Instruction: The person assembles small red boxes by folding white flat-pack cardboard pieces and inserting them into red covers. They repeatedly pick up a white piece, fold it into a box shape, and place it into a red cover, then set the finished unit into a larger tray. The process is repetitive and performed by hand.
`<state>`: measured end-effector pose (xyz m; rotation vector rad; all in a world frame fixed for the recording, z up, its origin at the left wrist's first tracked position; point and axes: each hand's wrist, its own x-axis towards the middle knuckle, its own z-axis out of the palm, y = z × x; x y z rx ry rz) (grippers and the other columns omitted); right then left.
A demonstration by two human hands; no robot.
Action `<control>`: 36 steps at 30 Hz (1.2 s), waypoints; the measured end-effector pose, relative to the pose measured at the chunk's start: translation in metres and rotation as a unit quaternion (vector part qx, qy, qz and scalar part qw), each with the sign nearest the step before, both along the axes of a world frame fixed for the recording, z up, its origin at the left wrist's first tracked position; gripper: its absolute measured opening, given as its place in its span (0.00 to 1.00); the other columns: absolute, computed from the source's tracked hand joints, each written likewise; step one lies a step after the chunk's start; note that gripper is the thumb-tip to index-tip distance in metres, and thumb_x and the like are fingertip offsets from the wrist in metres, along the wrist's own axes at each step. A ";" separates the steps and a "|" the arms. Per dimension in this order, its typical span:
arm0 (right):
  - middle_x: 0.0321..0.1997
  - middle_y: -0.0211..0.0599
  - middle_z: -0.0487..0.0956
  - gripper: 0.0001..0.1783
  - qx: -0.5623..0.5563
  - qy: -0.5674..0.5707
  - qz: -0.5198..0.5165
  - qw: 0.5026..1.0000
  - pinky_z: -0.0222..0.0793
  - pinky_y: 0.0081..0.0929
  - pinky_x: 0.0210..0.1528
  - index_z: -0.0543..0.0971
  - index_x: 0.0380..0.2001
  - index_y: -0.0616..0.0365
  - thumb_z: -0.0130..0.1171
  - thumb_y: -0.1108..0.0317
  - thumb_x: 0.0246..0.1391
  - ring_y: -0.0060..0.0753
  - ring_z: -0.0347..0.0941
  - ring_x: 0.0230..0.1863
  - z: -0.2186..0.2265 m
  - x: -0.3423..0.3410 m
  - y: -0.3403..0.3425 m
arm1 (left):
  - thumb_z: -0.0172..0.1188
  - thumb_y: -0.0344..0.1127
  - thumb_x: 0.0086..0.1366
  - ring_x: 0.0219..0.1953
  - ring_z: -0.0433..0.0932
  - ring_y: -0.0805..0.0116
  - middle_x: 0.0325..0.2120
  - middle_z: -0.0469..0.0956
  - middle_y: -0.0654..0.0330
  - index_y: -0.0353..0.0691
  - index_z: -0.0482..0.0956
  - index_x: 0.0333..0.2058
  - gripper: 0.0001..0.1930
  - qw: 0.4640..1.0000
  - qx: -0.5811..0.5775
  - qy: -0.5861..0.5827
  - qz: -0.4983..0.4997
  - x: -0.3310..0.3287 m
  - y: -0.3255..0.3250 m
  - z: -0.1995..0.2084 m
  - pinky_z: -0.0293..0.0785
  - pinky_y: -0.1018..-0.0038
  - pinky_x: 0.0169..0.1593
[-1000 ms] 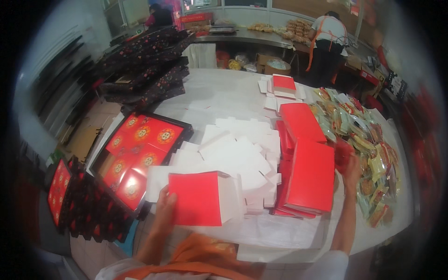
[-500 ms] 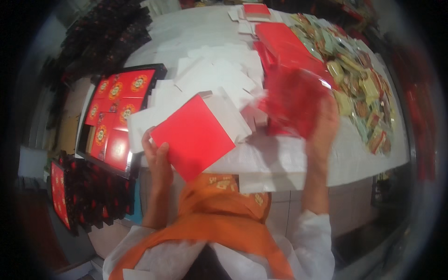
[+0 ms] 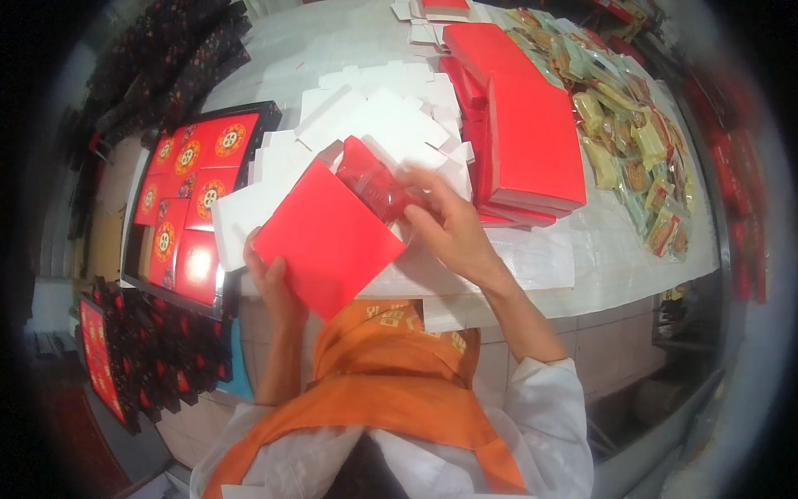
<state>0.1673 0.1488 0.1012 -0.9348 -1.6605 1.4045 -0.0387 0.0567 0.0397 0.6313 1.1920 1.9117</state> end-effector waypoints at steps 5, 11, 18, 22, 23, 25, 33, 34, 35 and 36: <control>0.50 0.41 0.70 0.23 0.081 -0.065 0.093 0.990 0.61 0.26 0.51 0.61 0.54 0.62 0.44 0.72 0.54 0.32 0.67 0.50 0.006 0.017 -0.008 | 0.44 0.25 0.50 0.47 0.63 0.66 0.45 0.61 0.55 0.41 0.52 0.53 0.29 0.999 -0.038 0.013 0.022 0.002 0.000 -0.003 0.64 0.71 0.50; 0.50 0.45 0.70 0.23 0.110 -0.002 -0.109 0.988 0.58 0.27 0.54 0.61 0.54 0.63 0.44 0.72 0.53 0.33 0.63 0.54 -0.025 0.000 -0.060 | 0.44 0.23 0.51 0.47 0.63 0.68 0.45 0.62 0.57 0.39 0.56 0.50 0.24 0.995 -0.065 -0.062 0.032 0.029 -0.018 -0.007 0.61 0.72 0.50; 0.34 0.40 0.77 0.14 -0.070 0.063 -0.134 0.987 0.69 0.20 0.40 0.67 0.46 0.66 0.41 0.75 0.57 0.25 0.72 0.35 -0.057 0.014 -0.075 | 0.52 0.30 0.59 0.46 0.65 0.68 0.45 0.64 0.56 0.36 0.57 0.50 0.21 0.974 -0.019 0.103 -0.200 0.040 -0.098 -0.056 0.60 0.72 0.51; 0.38 0.43 0.75 0.11 -0.149 0.075 -0.034 0.985 0.70 0.21 0.40 0.69 0.39 0.66 0.39 0.78 0.54 0.27 0.73 0.36 -0.084 0.020 -0.103 | 0.49 0.28 0.59 0.45 0.66 0.68 0.44 0.65 0.55 0.34 0.57 0.53 0.23 0.932 -0.056 0.202 -0.295 0.025 -0.111 -0.044 0.63 0.74 0.49; 0.40 0.45 0.74 0.09 -0.162 0.101 -0.033 0.981 0.69 0.21 0.41 0.69 0.37 0.65 0.39 0.79 0.54 0.29 0.73 0.37 -0.094 0.019 -0.114 | 0.49 0.27 0.59 0.45 0.66 0.68 0.44 0.66 0.55 0.34 0.58 0.53 0.23 0.924 -0.064 0.222 -0.305 0.022 -0.100 -0.033 0.63 0.74 0.48; 0.46 0.48 0.71 0.07 -0.154 0.131 -0.032 0.979 0.68 0.23 0.43 0.69 0.32 0.64 0.39 0.79 0.53 0.31 0.72 0.40 -0.099 0.016 -0.120 | 0.49 0.27 0.58 0.45 0.67 0.68 0.43 0.67 0.55 0.34 0.61 0.50 0.20 0.912 -0.097 0.243 -0.315 0.017 -0.092 -0.030 0.64 0.75 0.48; 0.52 0.52 0.64 0.06 0.042 -0.001 -0.180 0.983 0.62 0.28 0.49 0.64 0.33 0.62 0.39 0.81 0.51 0.35 0.63 0.52 -0.106 0.002 -0.133 | 0.52 0.24 0.55 0.39 0.68 0.69 0.36 0.70 0.58 0.38 0.67 0.33 0.06 0.957 -0.110 0.136 -0.229 0.021 -0.079 -0.050 0.64 0.76 0.44; 0.51 0.52 0.65 0.07 0.007 0.022 -0.193 0.981 0.62 0.29 0.49 0.63 0.34 0.61 0.39 0.81 0.51 0.33 0.63 0.51 -0.107 0.001 -0.135 | 0.52 0.23 0.55 0.39 0.68 0.70 0.36 0.70 0.58 0.38 0.66 0.34 0.08 0.973 -0.099 0.069 -0.195 0.030 -0.077 -0.049 0.64 0.76 0.44; 0.50 0.51 0.65 0.08 -0.077 0.111 -0.190 0.972 0.63 0.28 0.49 0.61 0.35 0.61 0.39 0.81 0.51 0.32 0.64 0.49 -0.111 0.000 -0.137 | 0.53 0.23 0.55 0.39 0.68 0.70 0.35 0.70 0.58 0.39 0.66 0.35 0.09 0.983 -0.088 0.002 -0.160 0.035 -0.075 -0.048 0.64 0.76 0.44; 0.49 0.50 0.66 0.09 -0.161 0.199 -0.186 0.949 0.63 0.28 0.48 0.60 0.37 0.60 0.39 0.82 0.51 0.31 0.65 0.47 -0.112 0.000 -0.139 | 0.53 0.22 0.55 0.39 0.68 0.70 0.35 0.70 0.58 0.39 0.65 0.36 0.10 0.981 -0.094 0.024 -0.168 0.035 -0.074 -0.046 0.65 0.76 0.44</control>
